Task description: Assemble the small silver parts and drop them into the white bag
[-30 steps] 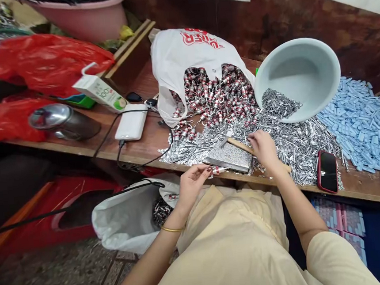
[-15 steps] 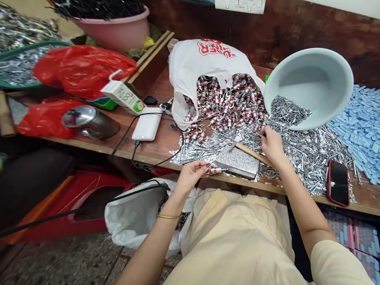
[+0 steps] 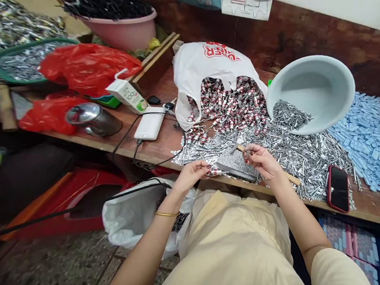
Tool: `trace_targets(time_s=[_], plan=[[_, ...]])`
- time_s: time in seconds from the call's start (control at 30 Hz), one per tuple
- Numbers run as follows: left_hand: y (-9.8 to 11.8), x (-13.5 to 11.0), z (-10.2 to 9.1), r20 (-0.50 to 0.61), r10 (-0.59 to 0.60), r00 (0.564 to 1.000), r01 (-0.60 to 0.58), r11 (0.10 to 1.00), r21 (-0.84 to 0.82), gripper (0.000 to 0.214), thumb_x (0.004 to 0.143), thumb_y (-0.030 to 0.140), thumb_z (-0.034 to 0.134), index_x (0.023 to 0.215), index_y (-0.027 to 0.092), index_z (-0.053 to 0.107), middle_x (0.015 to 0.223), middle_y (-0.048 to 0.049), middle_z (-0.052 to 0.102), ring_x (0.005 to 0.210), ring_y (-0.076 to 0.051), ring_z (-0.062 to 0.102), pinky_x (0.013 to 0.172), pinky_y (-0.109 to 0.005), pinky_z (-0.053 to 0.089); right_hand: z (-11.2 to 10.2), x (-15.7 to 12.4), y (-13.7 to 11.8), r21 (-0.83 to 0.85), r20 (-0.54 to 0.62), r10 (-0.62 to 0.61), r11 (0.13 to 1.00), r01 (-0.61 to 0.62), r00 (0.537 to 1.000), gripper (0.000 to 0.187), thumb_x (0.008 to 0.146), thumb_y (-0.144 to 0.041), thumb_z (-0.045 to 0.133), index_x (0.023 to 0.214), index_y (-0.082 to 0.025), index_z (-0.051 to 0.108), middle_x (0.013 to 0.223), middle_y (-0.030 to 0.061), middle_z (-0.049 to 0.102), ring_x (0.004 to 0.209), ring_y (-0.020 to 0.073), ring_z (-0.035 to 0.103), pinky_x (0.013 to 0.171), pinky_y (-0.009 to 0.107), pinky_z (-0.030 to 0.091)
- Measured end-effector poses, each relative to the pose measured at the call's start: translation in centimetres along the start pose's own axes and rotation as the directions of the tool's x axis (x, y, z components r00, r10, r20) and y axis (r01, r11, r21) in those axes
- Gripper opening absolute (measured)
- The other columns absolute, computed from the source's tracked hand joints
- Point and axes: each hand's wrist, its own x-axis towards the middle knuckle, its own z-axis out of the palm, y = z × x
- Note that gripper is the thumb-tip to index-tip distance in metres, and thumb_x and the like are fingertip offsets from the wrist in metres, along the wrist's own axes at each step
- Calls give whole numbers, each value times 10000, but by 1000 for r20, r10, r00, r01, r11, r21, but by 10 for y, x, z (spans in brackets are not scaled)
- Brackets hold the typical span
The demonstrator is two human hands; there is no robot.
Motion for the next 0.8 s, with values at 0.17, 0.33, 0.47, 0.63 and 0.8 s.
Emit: trace_targets(time_s=[0.17, 0.33, 0.47, 0.63, 0.8], plan=[[3, 5, -1, 53, 28, 998, -32, 997, 71, 270, 638, 339, 831, 717, 152, 653, 661, -4, 692, 606, -133, 652, 579, -245, 566, 31, 26, 3, -129, 162, 50, 991, -30, 985, 286, 672, -436, 829, 788, -213, 692, 738, 5, 669, 643, 145, 585, 629, 309, 525], [2, 7, -3, 66, 28, 997, -34, 995, 89, 222, 660, 297, 809, 704, 154, 645, 652, 0, 693, 597, -145, 664, 577, -262, 577, 61, 49, 10, -349, 331, 74, 936, 49, 941, 196, 730, -380, 753, 767, -194, 702, 710, 0, 686, 637, 145, 601, 629, 292, 513], [0, 7, -3, 42, 47, 998, -51, 993, 102, 178, 669, 266, 784, 699, 149, 653, 640, 1, 687, 582, -149, 663, 573, -268, 583, 68, 53, 12, -477, 356, 42, 867, 143, 933, 69, 793, -263, 674, 783, -198, 696, 724, -2, 697, 651, 151, 615, 638, 278, 495], [1, 8, -3, 50, 56, 997, -62, 991, 118, 144, 671, 249, 771, 702, 152, 670, 616, 11, 670, 570, -142, 655, 567, -255, 582, 72, 56, 14, -626, 417, -18, 719, 302, 909, 100, 798, -114, 672, 774, -202, 712, 783, 9, 726, 760, 173, 652, 717, 285, 481], [0, 7, -3, 68, 49, 996, -55, 995, 80, 145, 674, 242, 770, 687, 156, 654, 618, 14, 667, 590, -146, 661, 577, -260, 588, 74, 53, 21, -627, 434, -133, 665, 405, 891, 122, 836, -115, 676, 789, -215, 727, 807, 24, 727, 785, 180, 645, 755, 302, 478]])
